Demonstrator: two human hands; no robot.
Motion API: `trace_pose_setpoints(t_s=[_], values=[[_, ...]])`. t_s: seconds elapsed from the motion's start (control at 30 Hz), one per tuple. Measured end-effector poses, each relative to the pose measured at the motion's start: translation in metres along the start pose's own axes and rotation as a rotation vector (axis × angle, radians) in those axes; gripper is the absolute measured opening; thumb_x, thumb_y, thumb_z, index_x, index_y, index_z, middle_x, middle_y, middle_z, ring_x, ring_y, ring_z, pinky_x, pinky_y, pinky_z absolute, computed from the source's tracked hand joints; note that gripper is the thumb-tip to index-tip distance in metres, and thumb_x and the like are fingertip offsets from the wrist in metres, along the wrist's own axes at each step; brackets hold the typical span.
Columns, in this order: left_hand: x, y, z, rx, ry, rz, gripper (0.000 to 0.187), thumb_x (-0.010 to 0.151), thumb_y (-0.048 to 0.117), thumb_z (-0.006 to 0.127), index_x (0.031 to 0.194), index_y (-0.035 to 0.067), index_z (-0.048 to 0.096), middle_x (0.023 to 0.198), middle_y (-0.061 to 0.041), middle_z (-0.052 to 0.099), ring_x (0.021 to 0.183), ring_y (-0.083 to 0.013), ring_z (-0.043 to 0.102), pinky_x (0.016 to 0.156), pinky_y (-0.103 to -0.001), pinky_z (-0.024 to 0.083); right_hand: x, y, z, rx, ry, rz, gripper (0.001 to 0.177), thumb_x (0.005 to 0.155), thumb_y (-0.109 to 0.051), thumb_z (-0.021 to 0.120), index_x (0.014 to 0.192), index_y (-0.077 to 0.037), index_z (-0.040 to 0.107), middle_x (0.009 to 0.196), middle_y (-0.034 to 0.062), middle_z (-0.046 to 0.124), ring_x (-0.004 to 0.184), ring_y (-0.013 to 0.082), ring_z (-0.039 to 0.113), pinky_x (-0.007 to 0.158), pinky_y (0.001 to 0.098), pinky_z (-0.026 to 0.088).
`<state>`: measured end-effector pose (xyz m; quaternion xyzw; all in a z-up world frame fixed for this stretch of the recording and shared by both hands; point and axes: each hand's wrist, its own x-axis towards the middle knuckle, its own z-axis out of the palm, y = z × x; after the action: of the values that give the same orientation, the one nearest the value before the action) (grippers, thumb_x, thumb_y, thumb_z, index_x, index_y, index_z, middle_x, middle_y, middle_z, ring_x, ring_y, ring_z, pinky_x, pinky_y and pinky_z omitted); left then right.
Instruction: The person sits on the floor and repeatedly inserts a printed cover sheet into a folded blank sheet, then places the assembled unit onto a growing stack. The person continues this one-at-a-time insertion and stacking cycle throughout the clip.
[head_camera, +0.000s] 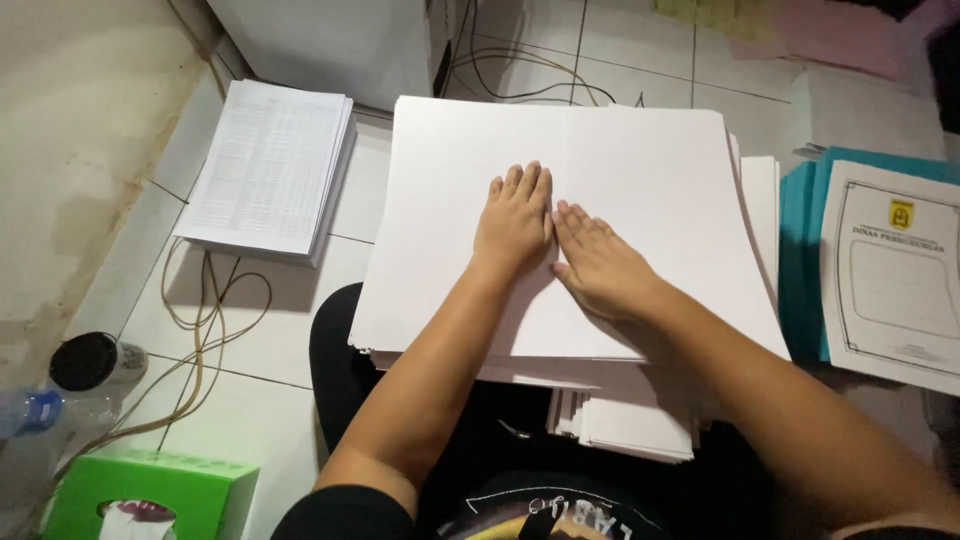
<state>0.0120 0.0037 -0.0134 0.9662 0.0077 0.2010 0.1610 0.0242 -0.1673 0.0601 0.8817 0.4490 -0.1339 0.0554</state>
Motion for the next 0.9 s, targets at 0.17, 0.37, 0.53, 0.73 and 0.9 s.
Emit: trace_pose_setpoints(t_s=[0.17,0.37,0.53,0.73,0.9], values=[[0.002,0.004,-0.014,-0.024,-0.095,-0.047,0.057,0.095,0.023,0.042,0.148,0.003,0.049,0.153,-0.019,0.049,0.143,-0.0344,0.044,0.118,-0.05,0.03,0.105,0.065,-0.009,0.082,0.083,0.103,0.071,0.108,-0.045,0.019,0.162,0.002,0.015,0.169,0.0223,0.014,0.157,0.0333,0.012,0.126,0.0467,0.007],[0.005,0.003,-0.014,-0.036,-0.096,-0.071,0.058,0.094,0.022,0.042,0.146,0.001,0.049,0.152,-0.019,0.05,0.143,-0.0333,0.044,0.118,-0.049,0.029,0.137,0.072,-0.015,0.058,0.109,0.142,0.069,0.109,-0.044,0.016,0.163,0.0,0.015,0.171,0.0185,0.012,0.158,0.0274,0.009,0.128,0.0411,0.002],[0.005,0.006,-0.015,-0.045,-0.019,-0.112,0.055,0.094,0.02,0.042,0.144,0.0,0.053,0.149,-0.019,0.053,0.142,-0.0337,0.046,0.116,-0.049,0.032,0.075,0.047,-0.013,0.066,0.093,0.086,0.069,0.108,-0.044,0.018,0.163,-0.003,0.014,0.171,0.0157,0.012,0.158,0.0264,0.009,0.128,0.0404,0.003],[-0.008,0.01,-0.036,-0.004,-0.063,-0.065,0.056,0.098,0.027,0.044,0.148,0.003,0.051,0.153,-0.02,0.05,0.144,-0.0353,0.044,0.119,-0.052,0.028,-0.036,0.055,0.013,0.056,-0.095,0.171,0.073,0.106,-0.053,0.013,0.164,-0.01,0.008,0.173,0.0093,0.003,0.158,0.0237,0.003,0.127,0.0417,0.001],[-0.062,0.049,-0.081,-0.013,-0.467,0.168,0.061,0.106,0.038,0.023,0.16,0.011,0.031,0.166,-0.018,0.027,0.155,-0.0342,0.022,0.123,-0.058,0.013,-0.103,0.067,0.041,0.023,-0.081,0.397,0.076,0.106,-0.055,0.015,0.164,-0.007,0.014,0.171,0.0148,0.011,0.158,0.0279,0.009,0.126,0.0485,0.005]])
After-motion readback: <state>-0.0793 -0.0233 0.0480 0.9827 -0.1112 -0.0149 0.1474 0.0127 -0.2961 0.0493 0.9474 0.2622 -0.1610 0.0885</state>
